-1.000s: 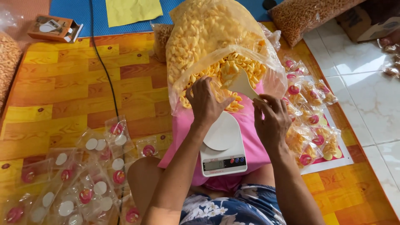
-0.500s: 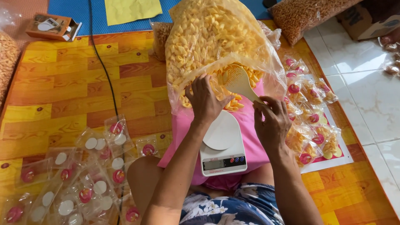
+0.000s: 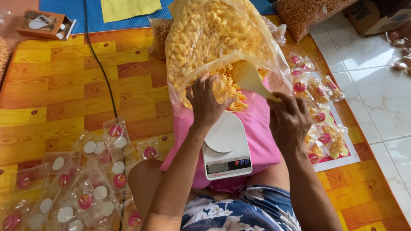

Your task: Portioning snacks from a large bulk bag into smaller individual bags using a spoon and a digital scale.

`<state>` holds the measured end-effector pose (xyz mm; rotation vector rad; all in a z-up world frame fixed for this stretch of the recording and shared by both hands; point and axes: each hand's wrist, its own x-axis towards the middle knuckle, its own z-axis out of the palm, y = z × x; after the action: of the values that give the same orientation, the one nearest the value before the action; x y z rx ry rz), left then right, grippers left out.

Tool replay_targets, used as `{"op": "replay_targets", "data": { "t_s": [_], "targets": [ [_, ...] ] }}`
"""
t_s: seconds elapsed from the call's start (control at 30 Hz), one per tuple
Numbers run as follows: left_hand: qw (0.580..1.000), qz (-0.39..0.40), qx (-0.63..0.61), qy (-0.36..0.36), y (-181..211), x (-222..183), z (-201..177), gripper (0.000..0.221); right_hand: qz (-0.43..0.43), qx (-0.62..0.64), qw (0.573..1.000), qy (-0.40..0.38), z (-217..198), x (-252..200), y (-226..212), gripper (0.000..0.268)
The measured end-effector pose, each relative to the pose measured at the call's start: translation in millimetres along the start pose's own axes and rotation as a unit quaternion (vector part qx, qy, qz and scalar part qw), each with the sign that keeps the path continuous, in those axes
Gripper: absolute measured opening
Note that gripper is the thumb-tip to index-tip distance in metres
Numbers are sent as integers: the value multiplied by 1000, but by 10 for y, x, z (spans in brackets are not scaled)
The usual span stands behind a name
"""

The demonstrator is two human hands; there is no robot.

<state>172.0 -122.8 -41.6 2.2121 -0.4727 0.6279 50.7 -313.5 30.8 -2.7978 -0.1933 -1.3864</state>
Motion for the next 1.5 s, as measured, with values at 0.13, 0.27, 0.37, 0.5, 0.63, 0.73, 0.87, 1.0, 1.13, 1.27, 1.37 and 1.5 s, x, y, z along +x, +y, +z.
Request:
{"op": "replay_targets", "data": {
  "t_s": [0.13, 0.27, 0.37, 0.5, 0.63, 0.73, 0.87, 1.0, 1.13, 1.27, 1.37, 1.5],
  "targets": [
    [995, 18, -89, 37, -69, 61, -236, 83, -10, -74, 995, -63, 7, -96, 276, 10],
    [954, -20, -297, 40, -40, 128, -451, 83, -3, -92, 989, -117, 257, -301, 471, 8],
    [921, -35, -386, 26, 14, 106, -508, 93, 31, -52, 987, -145, 381, -372, 422, 7],
    [951, -27, -306, 22, -234, 13, -344, 86, 108, 53, 980, -159, 486, -360, 262, 9],
    [980, -24, -193, 38, -280, 38, -276, 80, 149, 108, 970, -160, 589, -425, 280, 10],
    [992, -5, -122, 16, -258, 38, -284, 84, 189, 155, 958, -147, 602, -511, 370, 13],
    [999, 26, -37, 7, -262, 16, -225, 88, 209, 181, 952, -131, 494, -495, 417, 11],
    [999, 47, 14, -4, -248, -14, -143, 88, 184, 150, 967, -97, 231, -276, 328, 12],
    [999, 38, 18, -7, -192, -29, -73, 91, 152, 177, 971, -56, 69, -107, 188, 12],
    [999, 34, 33, 0, -169, -21, -15, 91, 79, 152, 985, -15, -23, 32, -34, 12],
    [997, 45, 57, 9, -134, -8, -35, 91, 10, 92, 996, 3, -74, 122, -191, 10],
    [998, 33, 52, -3, -138, -1, -40, 94, -48, 12, 999, 6, -156, 234, -313, 13]
  ]
}}
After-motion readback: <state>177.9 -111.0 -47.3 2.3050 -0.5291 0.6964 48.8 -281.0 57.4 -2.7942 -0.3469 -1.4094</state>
